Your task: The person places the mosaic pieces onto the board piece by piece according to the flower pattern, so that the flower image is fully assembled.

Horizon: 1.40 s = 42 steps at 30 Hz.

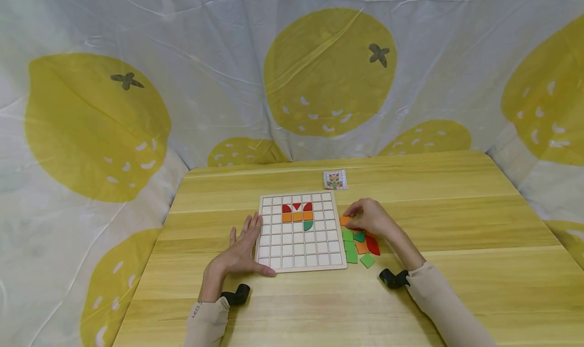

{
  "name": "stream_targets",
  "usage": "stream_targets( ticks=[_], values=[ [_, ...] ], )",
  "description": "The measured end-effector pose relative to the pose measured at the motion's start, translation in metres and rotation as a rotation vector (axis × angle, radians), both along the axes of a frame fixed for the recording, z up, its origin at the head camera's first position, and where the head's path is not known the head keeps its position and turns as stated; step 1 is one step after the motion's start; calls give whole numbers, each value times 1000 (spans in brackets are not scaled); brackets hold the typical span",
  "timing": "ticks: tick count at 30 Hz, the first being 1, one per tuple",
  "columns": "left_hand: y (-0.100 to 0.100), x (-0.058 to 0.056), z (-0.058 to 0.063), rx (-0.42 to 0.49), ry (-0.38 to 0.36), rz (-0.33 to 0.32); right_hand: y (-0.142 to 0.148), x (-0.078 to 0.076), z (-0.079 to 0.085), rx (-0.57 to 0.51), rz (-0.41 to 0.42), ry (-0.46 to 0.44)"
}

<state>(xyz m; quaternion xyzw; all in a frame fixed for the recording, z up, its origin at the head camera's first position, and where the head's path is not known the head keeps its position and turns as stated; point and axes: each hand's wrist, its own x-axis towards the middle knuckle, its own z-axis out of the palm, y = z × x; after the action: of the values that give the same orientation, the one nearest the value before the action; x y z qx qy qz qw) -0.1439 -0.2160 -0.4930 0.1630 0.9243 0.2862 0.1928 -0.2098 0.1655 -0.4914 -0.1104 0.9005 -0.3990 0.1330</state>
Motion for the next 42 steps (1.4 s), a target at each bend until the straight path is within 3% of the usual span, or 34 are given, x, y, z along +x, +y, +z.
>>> stream_targets(
  ticks=[4, 9, 20, 24, 32, 42],
  values=[
    [-1, 0, 0, -7, 0, 0, -1, -1, 1, 13, -3, 2],
    [-2, 1, 2, -4, -4, -3, 0, -3, 2, -54, -12, -36],
    [-3, 1, 1, 4, -2, 5, -6, -1, 4, -184, 17, -10],
    [-3, 1, 1, 4, -2, 7, -19, 1, 6, -251, 47, -26],
    [-3, 1, 1, 6, 1, 2, -61, 1, 5, -281, 108, -28],
    [-1, 1, 1, 4, -9, 0, -97, 3, 1, -199, 115, 15]
  ],
)
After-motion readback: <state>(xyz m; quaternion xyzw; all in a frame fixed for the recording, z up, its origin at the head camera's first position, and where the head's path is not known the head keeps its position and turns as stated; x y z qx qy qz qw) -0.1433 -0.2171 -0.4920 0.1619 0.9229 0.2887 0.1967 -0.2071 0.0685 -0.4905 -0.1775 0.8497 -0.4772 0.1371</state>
